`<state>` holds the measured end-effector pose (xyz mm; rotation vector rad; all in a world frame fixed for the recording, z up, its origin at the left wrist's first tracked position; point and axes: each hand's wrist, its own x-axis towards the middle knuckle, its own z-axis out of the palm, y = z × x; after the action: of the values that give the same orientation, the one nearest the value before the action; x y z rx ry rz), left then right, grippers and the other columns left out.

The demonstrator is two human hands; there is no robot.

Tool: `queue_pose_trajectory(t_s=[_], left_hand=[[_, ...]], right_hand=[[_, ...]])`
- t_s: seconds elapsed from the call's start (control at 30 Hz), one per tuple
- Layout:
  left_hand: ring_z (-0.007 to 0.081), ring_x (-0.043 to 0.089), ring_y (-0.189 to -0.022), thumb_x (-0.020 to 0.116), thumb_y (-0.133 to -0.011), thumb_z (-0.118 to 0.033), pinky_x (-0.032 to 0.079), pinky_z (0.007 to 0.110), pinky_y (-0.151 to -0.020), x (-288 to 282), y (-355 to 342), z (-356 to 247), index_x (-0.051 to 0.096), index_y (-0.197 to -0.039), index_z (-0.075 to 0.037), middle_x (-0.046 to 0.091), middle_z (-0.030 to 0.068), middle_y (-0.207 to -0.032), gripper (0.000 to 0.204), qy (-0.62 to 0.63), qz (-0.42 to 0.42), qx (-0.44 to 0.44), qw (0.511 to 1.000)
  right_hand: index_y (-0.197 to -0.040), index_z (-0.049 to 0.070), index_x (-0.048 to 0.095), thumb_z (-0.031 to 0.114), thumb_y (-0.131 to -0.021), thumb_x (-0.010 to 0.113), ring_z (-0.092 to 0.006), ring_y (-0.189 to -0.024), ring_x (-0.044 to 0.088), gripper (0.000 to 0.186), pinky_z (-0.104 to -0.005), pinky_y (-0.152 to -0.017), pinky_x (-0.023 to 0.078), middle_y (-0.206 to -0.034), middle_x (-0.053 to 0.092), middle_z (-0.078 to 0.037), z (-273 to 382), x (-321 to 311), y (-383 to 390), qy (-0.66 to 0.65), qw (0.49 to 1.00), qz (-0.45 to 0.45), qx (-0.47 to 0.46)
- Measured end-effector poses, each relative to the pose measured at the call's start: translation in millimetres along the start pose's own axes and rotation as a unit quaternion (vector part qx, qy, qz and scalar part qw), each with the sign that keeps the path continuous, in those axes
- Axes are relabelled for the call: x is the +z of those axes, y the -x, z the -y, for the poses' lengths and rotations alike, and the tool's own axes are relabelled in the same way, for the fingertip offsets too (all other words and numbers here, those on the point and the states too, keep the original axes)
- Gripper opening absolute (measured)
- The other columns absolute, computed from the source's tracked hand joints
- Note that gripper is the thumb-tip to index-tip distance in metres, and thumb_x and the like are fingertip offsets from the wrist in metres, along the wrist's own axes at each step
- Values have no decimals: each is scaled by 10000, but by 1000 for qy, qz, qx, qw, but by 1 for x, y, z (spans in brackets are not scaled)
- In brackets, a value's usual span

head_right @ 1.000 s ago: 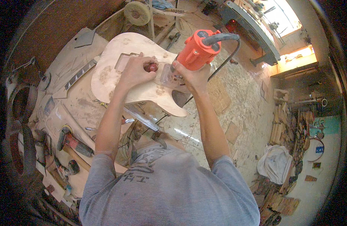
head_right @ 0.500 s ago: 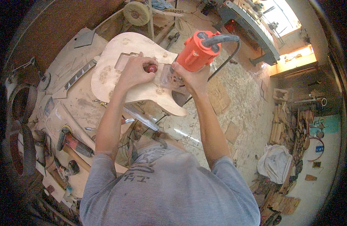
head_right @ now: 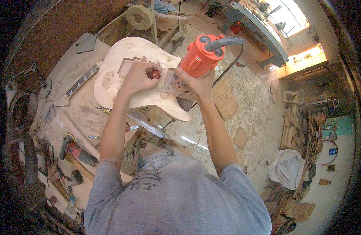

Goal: The person uses a handheld router to carve cavities into a wooden guitar body on a workbench and then aligns a guitar neck with the routed pocket on the body.

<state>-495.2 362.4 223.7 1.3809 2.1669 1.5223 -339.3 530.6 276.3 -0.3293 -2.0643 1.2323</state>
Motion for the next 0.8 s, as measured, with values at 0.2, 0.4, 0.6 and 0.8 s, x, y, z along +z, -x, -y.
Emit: queue_pose_trajectory(t_s=[0.2,0.4,0.6,0.8], left_hand=[[310,648,-618,679,-721,-109,169,618,-1292,1,1,4,714,-827,-65,702,69,-691,120,9,11,4,1000],[306,654,-641,674,-720,-119,187,650,-1275,1,4,4,710,-830,-74,700,56,-692,124,-6,-1,37,999],[311,655,-650,675,-715,-123,208,653,-1265,1,6,4,703,-822,-78,694,59,-689,119,-14,-3,40,999],[396,722,-903,702,-700,-197,276,561,-1277,-7,5,-6,776,-1006,-58,787,133,-1020,345,-68,59,-15,996]], right_hand=[[-1360,21,532,196,-754,915,-190,-1023,696,738,-350,-852,602,-1116,699,-83,1,2,1,-31,999,1,-12],[-1366,47,598,193,-694,943,-146,-1048,666,770,-332,-922,556,-1216,673,-39,11,4,7,-64,997,-7,46],[-1359,40,598,196,-701,943,-151,-1004,683,759,-338,-909,567,-1137,701,-29,19,5,10,-64,997,-13,42],[-1338,43,609,184,-730,925,-151,-990,696,700,-333,-882,583,-1100,710,-31,18,2,13,-34,998,-10,44]])
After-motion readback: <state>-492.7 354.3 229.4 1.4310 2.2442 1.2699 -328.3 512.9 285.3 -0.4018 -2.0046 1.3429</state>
